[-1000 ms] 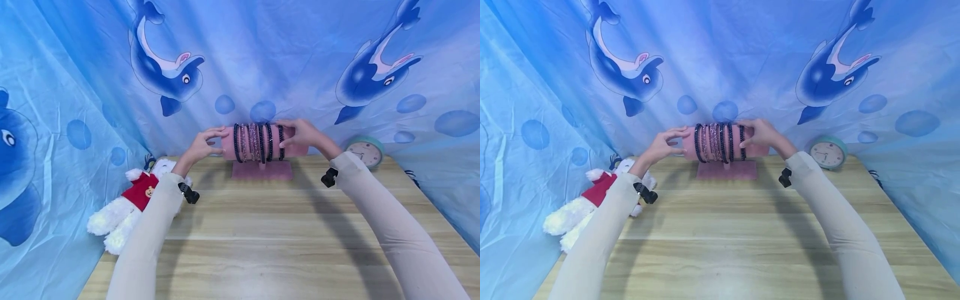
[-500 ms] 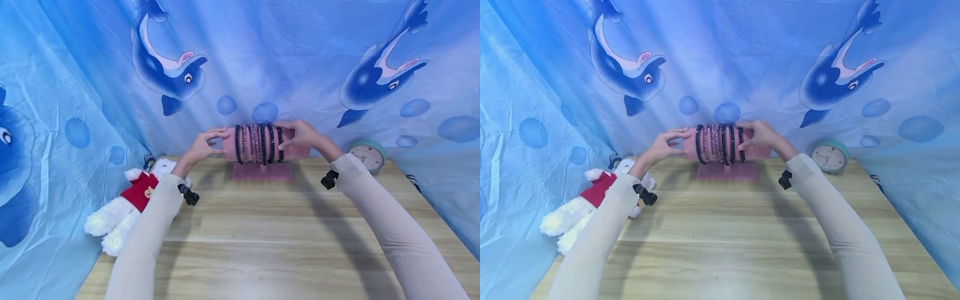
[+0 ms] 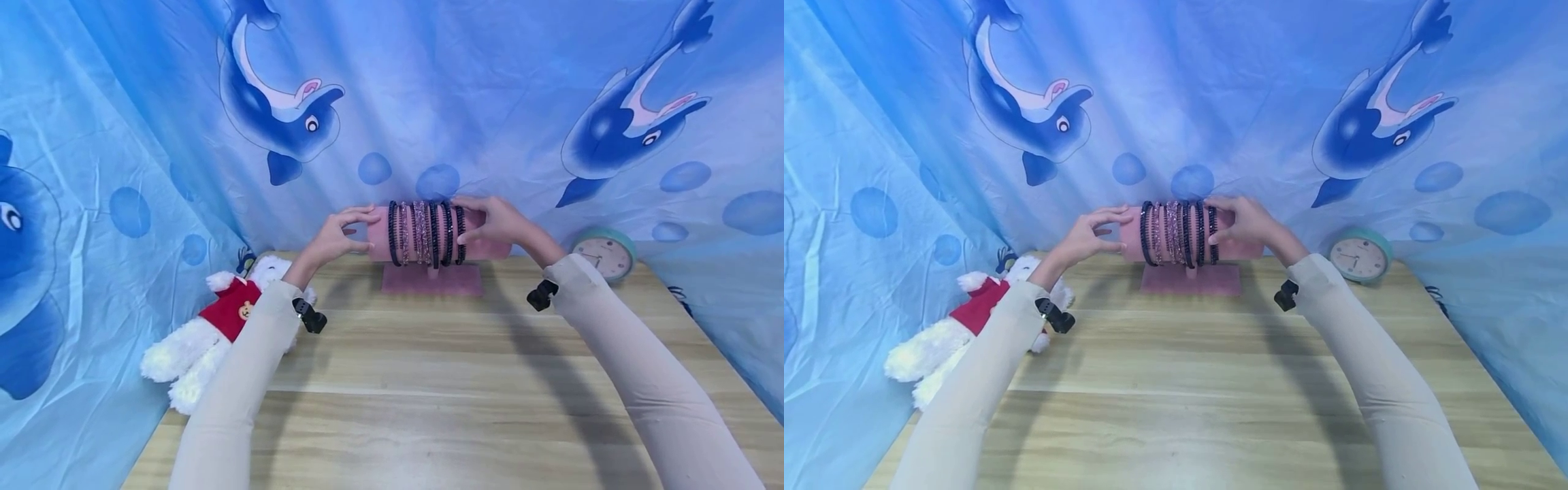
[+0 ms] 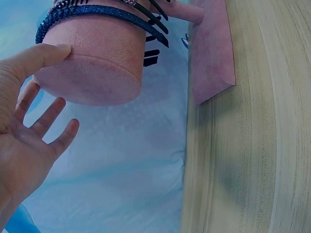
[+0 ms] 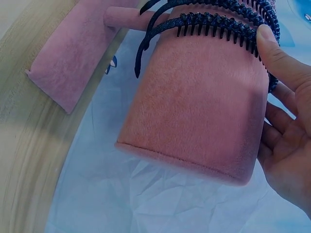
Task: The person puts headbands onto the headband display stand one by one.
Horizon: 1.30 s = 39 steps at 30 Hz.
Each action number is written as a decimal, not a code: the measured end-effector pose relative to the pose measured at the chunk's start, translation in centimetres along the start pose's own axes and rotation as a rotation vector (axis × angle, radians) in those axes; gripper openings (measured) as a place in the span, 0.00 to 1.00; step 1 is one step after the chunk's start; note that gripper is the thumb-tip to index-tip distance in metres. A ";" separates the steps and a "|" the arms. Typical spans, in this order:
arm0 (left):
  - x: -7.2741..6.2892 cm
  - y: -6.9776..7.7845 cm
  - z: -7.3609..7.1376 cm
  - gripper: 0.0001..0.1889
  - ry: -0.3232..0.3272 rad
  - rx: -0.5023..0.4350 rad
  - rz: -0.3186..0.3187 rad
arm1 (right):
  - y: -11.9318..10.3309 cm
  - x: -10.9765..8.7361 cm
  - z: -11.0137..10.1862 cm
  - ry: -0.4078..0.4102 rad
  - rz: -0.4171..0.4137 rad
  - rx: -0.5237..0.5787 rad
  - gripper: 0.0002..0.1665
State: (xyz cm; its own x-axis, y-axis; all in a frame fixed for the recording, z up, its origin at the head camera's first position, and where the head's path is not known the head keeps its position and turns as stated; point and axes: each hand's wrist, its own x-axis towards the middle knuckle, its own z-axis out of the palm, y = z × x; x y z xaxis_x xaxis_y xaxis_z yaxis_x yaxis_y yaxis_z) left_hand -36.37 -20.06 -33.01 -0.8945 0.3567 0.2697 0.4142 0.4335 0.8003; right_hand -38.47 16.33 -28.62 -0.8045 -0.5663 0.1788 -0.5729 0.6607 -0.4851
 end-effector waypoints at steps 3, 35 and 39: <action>0.0 0.1 -0.1 0.32 0.007 0.000 -0.002 | -0.1 0.2 0.0 0.008 -0.001 -0.007 0.53; 0.0 0.1 0.2 0.32 0.003 0.025 0.030 | 0.0 -0.2 0.0 -0.052 -0.016 0.001 0.54; 0.0 0.3 0.3 0.32 0.007 0.032 0.022 | -0.1 -0.1 0.1 -0.048 -0.022 0.009 0.54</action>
State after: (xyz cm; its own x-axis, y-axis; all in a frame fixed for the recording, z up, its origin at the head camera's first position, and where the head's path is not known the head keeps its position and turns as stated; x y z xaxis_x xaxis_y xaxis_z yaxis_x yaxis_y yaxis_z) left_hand -36.19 -19.72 -32.91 -0.8862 0.3605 0.2910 0.4388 0.4515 0.7769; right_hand -38.35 16.28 -28.67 -0.7831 -0.6038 0.1487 -0.5889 0.6433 -0.4893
